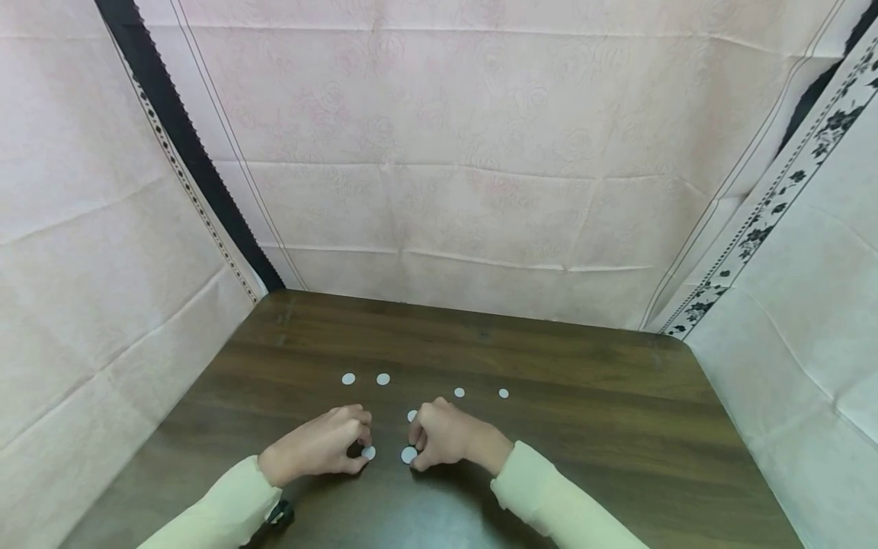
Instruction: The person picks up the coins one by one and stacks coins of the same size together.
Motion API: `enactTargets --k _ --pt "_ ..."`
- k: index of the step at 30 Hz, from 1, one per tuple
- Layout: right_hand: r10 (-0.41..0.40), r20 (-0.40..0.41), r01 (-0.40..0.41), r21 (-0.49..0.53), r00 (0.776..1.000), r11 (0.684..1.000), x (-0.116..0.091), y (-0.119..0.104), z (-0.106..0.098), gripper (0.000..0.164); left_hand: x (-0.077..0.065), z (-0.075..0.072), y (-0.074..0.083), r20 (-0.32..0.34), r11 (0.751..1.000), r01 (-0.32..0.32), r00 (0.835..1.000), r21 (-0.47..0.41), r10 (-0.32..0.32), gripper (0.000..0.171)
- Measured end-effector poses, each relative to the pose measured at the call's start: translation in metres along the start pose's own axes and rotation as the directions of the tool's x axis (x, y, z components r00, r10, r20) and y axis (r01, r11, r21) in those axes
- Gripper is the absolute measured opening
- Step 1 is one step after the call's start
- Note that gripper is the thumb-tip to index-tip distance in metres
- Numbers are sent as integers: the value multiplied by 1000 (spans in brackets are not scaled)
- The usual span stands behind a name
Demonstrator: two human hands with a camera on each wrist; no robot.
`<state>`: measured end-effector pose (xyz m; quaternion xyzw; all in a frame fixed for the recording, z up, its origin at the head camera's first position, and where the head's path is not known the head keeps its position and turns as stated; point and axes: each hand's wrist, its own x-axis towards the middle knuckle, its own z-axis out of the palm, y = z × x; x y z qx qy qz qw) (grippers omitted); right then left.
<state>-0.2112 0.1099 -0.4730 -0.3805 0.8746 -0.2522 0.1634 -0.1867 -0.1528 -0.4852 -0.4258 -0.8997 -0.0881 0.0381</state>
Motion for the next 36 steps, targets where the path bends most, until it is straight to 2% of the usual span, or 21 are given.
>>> enactTargets --k 4,10,16,25,36 --pt "31 33 -32 25 999 999 1 5 -11 24 -1 0 0 6 1000 18 1000 -20 -18 10" --pt "66 17 -65 -40 998 997 5 12 -23 30 -2 0 0 17 999 44 999 -30 -43 9" --pt "50 -13 -51 -119 999 992 12 12 -30 30 -1 0 0 8 999 42 999 -19 -41 10" --pt "110 -21 -112 -160 994 981 26 13 -28 25 0 -1 1 16 998 51 999 -24 -51 11" --pt "98 -21 -100 -173 995 980 40 17 -22 18 -1 0 2 25 997 69 997 -16 -69 12"
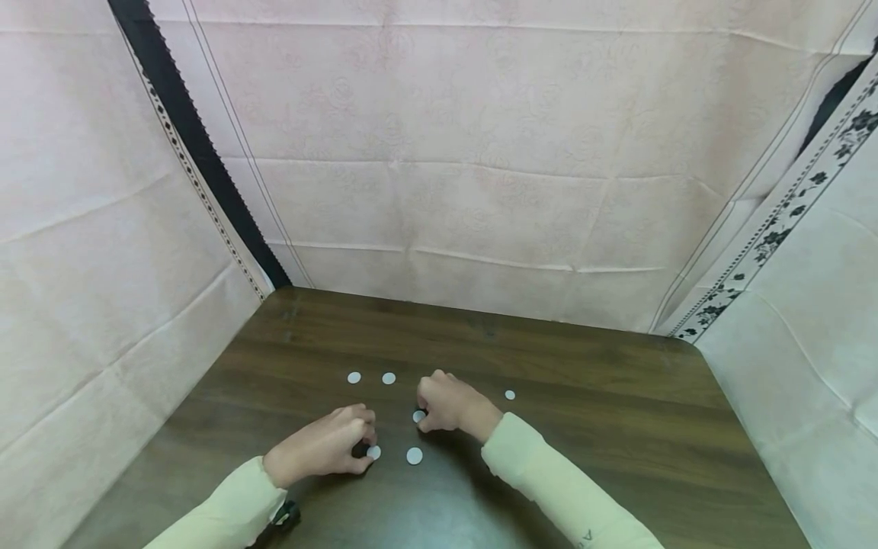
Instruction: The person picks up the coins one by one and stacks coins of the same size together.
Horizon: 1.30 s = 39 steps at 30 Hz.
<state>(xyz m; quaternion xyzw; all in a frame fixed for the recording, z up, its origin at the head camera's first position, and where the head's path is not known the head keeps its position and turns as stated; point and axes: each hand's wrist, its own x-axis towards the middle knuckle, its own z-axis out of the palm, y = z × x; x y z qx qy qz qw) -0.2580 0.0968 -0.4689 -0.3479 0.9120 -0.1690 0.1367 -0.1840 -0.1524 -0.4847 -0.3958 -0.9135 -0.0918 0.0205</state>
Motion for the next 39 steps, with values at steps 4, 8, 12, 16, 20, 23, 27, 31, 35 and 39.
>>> enactTargets --k 4,8,12,16,20,23,27,31,35,39 --pt "-18 7 18 0 1000 1000 1 -2 -1 13 0 0 1 8 1000 8 1000 -10 -8 11" --pt "-32 20 32 -3 999 999 2 -4 -3 14 -1 0 1 7 1000 12 1000 -17 -11 10" --pt "-47 23 47 -17 999 999 3 -6 -4 28 -1 0 0 8 999 24 1000 -34 -24 8" --pt "-56 18 57 -53 998 997 3 -7 -3 38 -1 1 0 17 997 37 999 -70 -36 8" --pt "-52 20 54 -82 998 995 4 -6 -3 39 -1 1 0 26 995 47 999 -88 -45 8" --pt "-44 30 47 -97 999 994 5 -6 -4 38 0 1 1 37 994 57 998 -92 -54 8" --pt "-24 51 30 -106 998 994 8 -8 -3 34 0 0 1 46 992 66 997 -108 -61 9" --pt "-5 45 10 -114 999 993 9 -10 -3 28 0 1 0 45 989 78 996 -130 -72 8" --pt "-6 39 12 -163 999 987 9 -11 0 32 1 0 0 58 983 89 995 -162 -80 7" --pt "-25 31 31 -237 999 971 10 -10 6 37 1 0 2 59 979 88 995 -182 -78 7"
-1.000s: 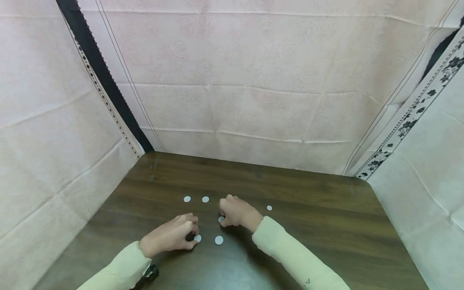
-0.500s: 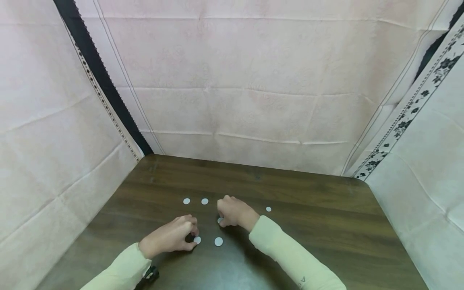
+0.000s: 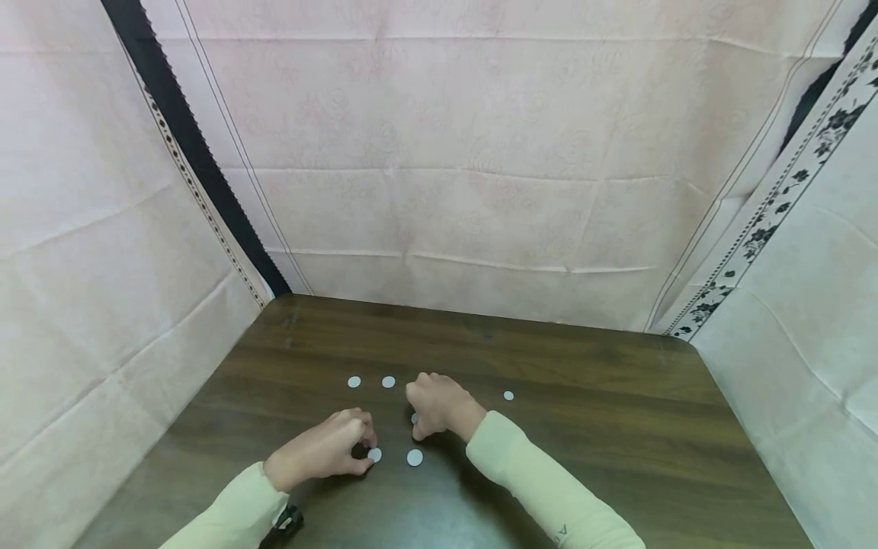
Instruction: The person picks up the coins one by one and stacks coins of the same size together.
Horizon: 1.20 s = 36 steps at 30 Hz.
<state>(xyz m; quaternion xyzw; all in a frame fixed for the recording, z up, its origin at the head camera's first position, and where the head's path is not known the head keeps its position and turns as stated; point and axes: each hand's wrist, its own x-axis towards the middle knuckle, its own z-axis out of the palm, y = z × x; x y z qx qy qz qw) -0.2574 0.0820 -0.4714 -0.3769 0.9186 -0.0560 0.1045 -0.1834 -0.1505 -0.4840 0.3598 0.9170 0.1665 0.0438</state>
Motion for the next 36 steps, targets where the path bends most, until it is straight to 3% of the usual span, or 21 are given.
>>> enactTargets --k 8,22,36 --pt "-38 -14 38 -5 999 999 0 8 5 31 -1 4 0 -16 1000 -7 1000 -5 7 7" --pt "-31 1 31 9 1000 999 2 12 3 20 1 6 -4 -28 999 -27 999 -38 26 5" --pt "-65 -28 65 25 998 998 2 11 6 19 -2 6 -9 -54 997 -38 998 -73 34 4"
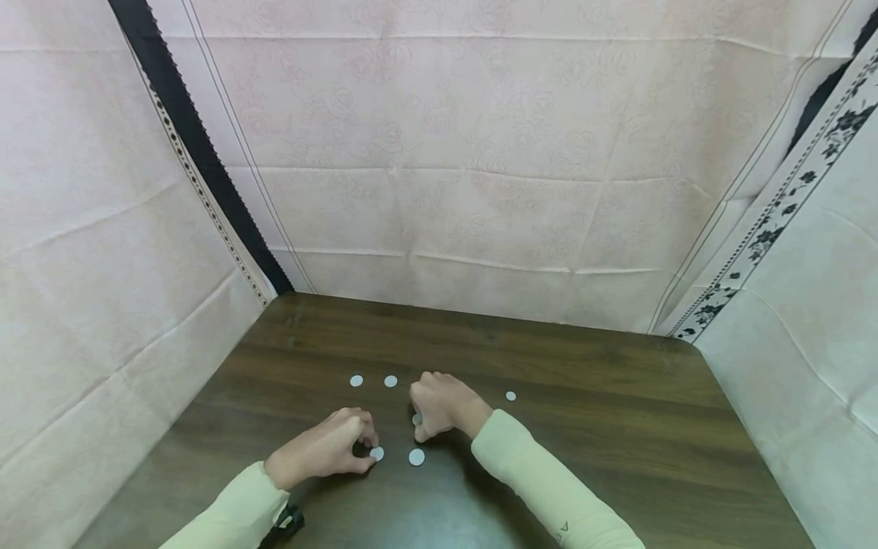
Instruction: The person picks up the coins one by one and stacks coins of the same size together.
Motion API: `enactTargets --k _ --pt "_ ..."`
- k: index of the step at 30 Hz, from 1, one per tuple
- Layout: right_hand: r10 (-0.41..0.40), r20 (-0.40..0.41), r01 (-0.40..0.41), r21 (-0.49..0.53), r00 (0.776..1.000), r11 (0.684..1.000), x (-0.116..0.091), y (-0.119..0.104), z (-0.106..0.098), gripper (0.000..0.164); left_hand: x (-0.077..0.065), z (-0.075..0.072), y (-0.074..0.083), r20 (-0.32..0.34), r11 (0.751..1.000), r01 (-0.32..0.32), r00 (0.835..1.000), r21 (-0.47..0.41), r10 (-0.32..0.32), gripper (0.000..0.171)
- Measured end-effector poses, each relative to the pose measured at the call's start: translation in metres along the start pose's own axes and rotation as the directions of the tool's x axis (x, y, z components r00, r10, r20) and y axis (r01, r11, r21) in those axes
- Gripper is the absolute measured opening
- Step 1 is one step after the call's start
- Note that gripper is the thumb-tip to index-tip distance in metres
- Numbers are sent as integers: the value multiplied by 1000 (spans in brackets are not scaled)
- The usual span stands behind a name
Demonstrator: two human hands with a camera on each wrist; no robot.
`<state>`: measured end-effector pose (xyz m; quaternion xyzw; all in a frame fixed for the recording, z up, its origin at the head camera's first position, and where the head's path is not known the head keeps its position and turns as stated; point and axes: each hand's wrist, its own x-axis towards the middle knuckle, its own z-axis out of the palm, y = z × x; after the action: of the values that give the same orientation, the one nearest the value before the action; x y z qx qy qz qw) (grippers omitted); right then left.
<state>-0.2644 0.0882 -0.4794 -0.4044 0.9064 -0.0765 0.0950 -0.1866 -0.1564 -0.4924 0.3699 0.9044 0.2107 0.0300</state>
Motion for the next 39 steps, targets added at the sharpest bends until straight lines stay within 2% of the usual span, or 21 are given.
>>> enactTargets --k 15,20,28,39 --pt "-60 -5 60 7 998 998 -2 -17 -3 18 -1 -1 1 4 1000 15 1000 -7 -15 4" --pt "-103 -27 102 -11 994 995 -1 -24 -1 21 -1 0 -2 2 1000 14 1000 -16 -14 5" --pt "-134 -36 131 -69 990 989 -1 -36 2 23 -2 1 -2 -12 1000 5 1000 -16 -5 4" --pt "-166 -36 163 -86 985 983 2 -52 4 27 -2 0 -1 -20 1000 5 1000 -22 -6 4"
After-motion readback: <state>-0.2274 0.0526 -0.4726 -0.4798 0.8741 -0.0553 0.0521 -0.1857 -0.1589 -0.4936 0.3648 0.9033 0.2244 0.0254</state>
